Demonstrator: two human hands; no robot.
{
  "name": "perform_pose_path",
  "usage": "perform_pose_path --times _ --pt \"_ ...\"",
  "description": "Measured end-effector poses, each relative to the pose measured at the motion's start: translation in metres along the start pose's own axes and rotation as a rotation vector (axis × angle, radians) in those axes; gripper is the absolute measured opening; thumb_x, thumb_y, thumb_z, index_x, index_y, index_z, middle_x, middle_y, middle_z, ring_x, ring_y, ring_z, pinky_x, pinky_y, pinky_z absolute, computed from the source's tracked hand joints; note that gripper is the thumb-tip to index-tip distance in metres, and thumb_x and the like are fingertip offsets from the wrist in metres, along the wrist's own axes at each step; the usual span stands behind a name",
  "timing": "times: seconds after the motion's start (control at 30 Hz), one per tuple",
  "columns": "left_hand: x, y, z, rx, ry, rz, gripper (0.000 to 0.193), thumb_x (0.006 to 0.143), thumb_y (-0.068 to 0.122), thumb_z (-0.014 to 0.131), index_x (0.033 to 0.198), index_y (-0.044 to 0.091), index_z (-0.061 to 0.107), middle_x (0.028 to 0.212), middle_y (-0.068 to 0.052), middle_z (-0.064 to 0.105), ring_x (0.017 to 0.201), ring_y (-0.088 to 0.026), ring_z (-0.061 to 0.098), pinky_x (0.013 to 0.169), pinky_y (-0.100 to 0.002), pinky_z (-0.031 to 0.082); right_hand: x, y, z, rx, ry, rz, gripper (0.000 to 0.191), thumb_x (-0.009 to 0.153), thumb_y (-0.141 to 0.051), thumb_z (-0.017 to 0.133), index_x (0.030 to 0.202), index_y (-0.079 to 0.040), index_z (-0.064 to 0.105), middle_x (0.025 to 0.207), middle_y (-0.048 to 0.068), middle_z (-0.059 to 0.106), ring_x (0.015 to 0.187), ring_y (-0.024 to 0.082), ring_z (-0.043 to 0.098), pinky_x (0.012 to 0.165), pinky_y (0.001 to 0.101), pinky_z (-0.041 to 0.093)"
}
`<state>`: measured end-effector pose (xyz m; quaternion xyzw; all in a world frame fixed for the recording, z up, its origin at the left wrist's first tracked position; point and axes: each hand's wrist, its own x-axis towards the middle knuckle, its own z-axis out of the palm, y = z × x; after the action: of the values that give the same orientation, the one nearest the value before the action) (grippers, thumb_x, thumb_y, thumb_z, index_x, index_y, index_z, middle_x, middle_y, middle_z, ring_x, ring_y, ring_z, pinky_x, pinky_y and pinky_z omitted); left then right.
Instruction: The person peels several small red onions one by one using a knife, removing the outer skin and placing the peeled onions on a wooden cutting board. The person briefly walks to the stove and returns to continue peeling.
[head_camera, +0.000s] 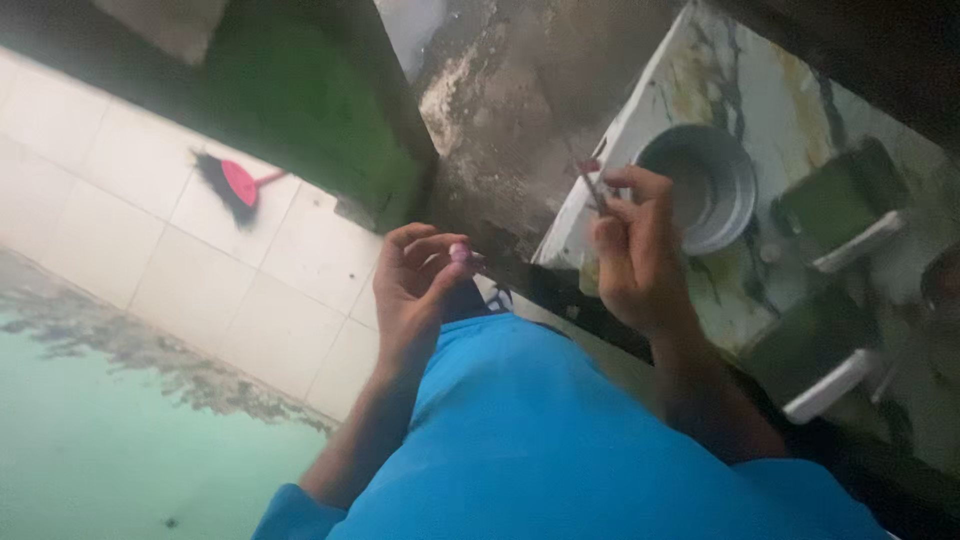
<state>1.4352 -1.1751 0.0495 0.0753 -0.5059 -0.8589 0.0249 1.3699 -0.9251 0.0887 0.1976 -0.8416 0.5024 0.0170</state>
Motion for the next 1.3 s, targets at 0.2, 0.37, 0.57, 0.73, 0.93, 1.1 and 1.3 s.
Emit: perform_pose_path --times 0.2,0.37,0.57,0.73,0.93,1.1,1.3 --pt "0.095 0.011 -0.020 0.124 -0.139 0.041 0.042 0.100 0.001 0.072 0.135 0.007 0.049 0.124 -0.014 0.069 0.112 -0.019 0.069 0.094 -0.033 0.059 0.086 0.029 0.011 -0.239 0.087 0.174 0.058 0.113 -0.020 0.049 0.165 -0.009 0.025 0.081 0.012 0.067 0.068 0.020 0.069 0.060 0.0333 0.050" --pt "0.191 0.037 -0.032 0.097 -0.201 0.080 0.043 0.100 0.000 0.072 0.136 0.007 0.049 0.126 -0.013 0.068 0.114 -0.018 0.068 0.099 -0.033 0.058 0.174 0.041 0.021 -0.302 0.171 0.190 0.071 0.116 -0.020 0.051 0.168 -0.001 0.007 0.073 0.012 0.067 0.056 0.020 0.059 0.056 0.0322 0.047" --pt "0.305 0.052 -0.019 0.041 -0.359 0.132 0.040 0.104 -0.002 0.069 0.138 0.007 0.049 0.130 -0.014 0.066 0.122 -0.022 0.069 0.108 -0.040 0.061 0.251 0.070 0.037 -0.066 0.149 0.268 0.064 0.112 -0.029 0.046 0.164 -0.003 0.019 0.075 0.013 0.067 0.060 0.019 0.061 0.057 0.0324 0.047" --pt "0.378 0.034 0.023 -0.069 -0.339 0.100 0.045 0.100 -0.005 0.074 0.136 0.005 0.048 0.132 -0.015 0.062 0.117 -0.022 0.068 0.100 -0.035 0.058 0.311 0.098 0.015 0.048 -0.104 0.189 0.061 0.113 -0.040 0.042 0.159 -0.004 0.027 0.080 0.014 0.069 0.064 0.018 0.065 0.058 0.0324 0.049" --pt "0.487 0.005 0.090 -0.164 -0.418 0.172 0.049 0.099 -0.001 0.076 0.137 0.006 0.046 0.138 -0.016 0.064 0.124 -0.022 0.067 0.106 -0.035 0.059 0.394 0.136 -0.062 0.092 -0.231 -0.052 0.065 0.111 -0.051 0.038 0.154 -0.003 0.033 0.079 0.012 0.069 0.063 0.021 0.066 0.058 0.0352 0.048" --pt "0.609 -0.007 0.172 -0.184 -0.546 0.238 0.041 0.104 0.005 0.073 0.136 0.006 0.048 0.137 -0.016 0.064 0.123 -0.020 0.064 0.108 -0.036 0.058 0.499 0.195 -0.140 0.014 -0.154 -0.166 0.060 0.113 -0.051 0.033 0.149 -0.003 0.036 0.100 0.018 0.068 0.066 0.022 0.070 0.058 0.0348 0.050" --pt "0.723 -0.014 0.263 -0.112 -0.550 0.188 0.025 0.110 0.002 0.069 0.131 0.000 0.057 0.132 -0.017 0.067 0.122 -0.021 0.067 0.109 -0.036 0.057 0.594 0.262 -0.214 0.001 0.030 -0.346 0.049 0.120 -0.044 0.033 0.148 -0.005 0.040 0.123 0.021 0.066 0.082 0.026 0.075 0.065 0.0345 0.059"
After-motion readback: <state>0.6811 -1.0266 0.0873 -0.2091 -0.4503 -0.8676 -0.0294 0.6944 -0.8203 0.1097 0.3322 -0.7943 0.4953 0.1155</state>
